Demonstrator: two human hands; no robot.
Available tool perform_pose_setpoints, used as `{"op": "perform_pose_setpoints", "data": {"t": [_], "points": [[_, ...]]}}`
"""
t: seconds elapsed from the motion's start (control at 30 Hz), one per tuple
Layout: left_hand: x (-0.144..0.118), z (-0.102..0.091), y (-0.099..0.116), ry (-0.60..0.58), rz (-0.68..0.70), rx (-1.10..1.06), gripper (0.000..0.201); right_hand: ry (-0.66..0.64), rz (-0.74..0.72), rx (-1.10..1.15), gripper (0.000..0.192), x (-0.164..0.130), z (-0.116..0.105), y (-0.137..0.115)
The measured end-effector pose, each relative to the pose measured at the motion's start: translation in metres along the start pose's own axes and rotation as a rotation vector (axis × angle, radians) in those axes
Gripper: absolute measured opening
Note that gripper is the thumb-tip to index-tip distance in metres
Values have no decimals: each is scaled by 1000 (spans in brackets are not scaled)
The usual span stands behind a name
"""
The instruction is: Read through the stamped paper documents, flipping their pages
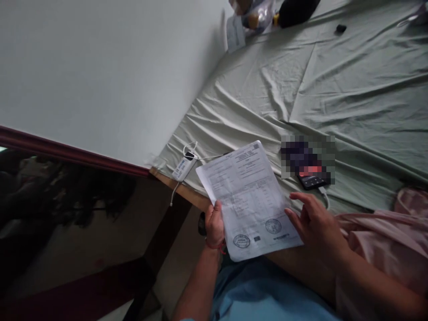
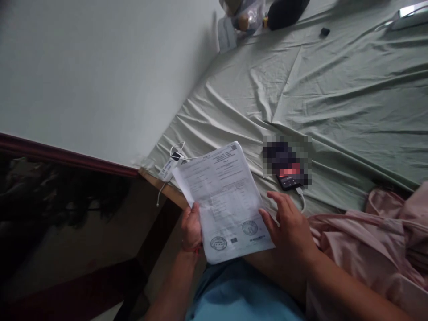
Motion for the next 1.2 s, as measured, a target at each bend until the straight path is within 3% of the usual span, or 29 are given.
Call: {"op": "perform_pose_setpoints", "data": {"t": [0.07,0.13,0.3,0.5,0.73,0.9,1.1,1.2], "points": [[-8,2,11,8,-7,-48,44,-9,41,18,40,3,-2,4],[-16,8,23,-21,-4,-95,43,-105,138,130,45,5,3,11],[-23,19,25,-121,-40,-40,44,-404,389,669,40,-6,28,15],[-25,30,7,-225,-84,17,46,-339,574,782,39,-12,30,26],[-20,29,36,-274,-24,193,52,-315,592,869,32,-11,32,31],[-14,26,38,-340,5,361,48,-306,530,791,33,-8,28,25],[-7,19,29,-216,-5,273,55,-94,266,225,34,5,-2,18],[-4,16,26,-194,-22,242,55,-78,174,116,32,8,-5,12]]}}
Point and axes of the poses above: each hand's wrist, its own x-axis towards the middle knuckle, its own z-axis out of the palm, y = z × x, the point moved 9 cm from there along x, towards the middle knuckle, and after that the axes turned 1 degree about y, right-handed, at the moved point
